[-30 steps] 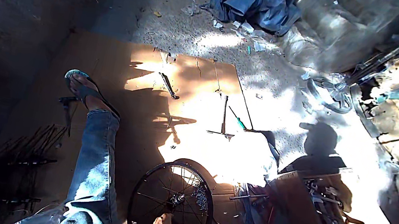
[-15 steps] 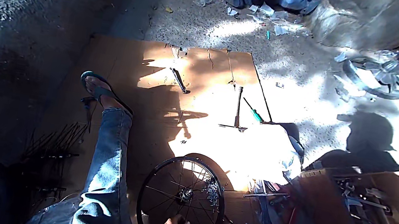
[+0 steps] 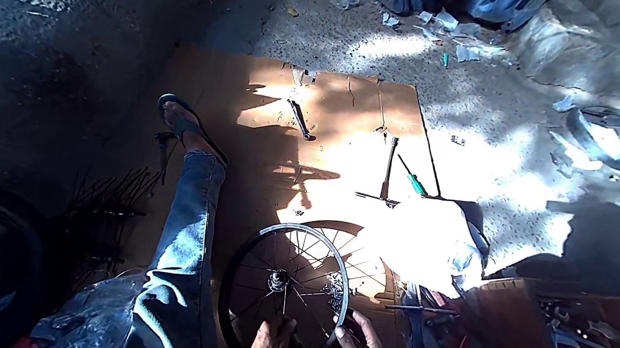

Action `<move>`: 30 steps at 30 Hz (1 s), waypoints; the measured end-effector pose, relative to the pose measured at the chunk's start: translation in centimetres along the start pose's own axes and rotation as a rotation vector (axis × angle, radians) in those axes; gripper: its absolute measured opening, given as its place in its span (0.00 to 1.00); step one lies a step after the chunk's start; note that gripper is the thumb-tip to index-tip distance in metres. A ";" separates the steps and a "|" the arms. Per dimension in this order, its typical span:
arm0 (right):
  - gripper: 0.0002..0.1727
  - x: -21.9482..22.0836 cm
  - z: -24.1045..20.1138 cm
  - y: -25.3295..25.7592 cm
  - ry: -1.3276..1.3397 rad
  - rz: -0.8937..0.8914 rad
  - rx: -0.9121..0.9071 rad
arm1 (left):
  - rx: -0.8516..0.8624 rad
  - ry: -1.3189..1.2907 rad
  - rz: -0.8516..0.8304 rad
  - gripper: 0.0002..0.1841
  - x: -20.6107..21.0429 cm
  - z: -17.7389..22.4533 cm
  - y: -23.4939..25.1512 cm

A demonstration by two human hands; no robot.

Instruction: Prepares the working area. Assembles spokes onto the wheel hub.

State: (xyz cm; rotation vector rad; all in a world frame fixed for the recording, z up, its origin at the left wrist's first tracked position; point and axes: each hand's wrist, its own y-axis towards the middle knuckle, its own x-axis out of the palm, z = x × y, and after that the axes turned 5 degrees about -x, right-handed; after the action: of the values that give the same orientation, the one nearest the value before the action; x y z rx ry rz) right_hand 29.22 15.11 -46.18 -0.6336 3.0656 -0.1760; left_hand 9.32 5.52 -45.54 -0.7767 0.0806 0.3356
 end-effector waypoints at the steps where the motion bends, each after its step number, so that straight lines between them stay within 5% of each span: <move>1: 0.30 0.1 0.0 0.2 -0.002 0.004 -0.014 | 0.025 0.046 0.067 0.15 0.0 0.2 -0.1; 4: 0.32 0.3 0.1 0.5 -0.015 0.037 -0.025 | 0.068 0.463 0.367 0.31 0.2 3.1 -1.7; 6: 0.34 0.4 0.1 0.2 -0.054 0.065 -0.031 | 0.376 0.726 0.513 0.26 0.4 3.5 -1.7; 9: 0.24 0.9 -0.2 0.0 -0.075 0.098 -0.081 | 0.839 0.846 0.346 0.14 0.8 4.7 0.3; 12: 0.15 0.8 -0.5 -0.1 -0.131 0.070 -0.096 | 0.708 0.823 -0.051 0.19 1.2 7.4 1.8; 16: 0.14 1.0 -1.0 -0.1 -0.114 0.019 -0.065 | 0.589 0.730 -0.267 0.17 0.5 9.0 3.1; 30: 0.11 0.9 0.6 -0.6 -0.182 -0.007 -0.071 | 0.468 0.675 -0.296 0.22 2.8 7.8 3.1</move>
State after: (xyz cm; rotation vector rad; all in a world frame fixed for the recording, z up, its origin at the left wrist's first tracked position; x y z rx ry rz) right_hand 28.64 14.09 -46.71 -0.6250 2.9056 -0.0080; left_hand 10.53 13.77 -42.58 -0.3982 0.6495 -0.2365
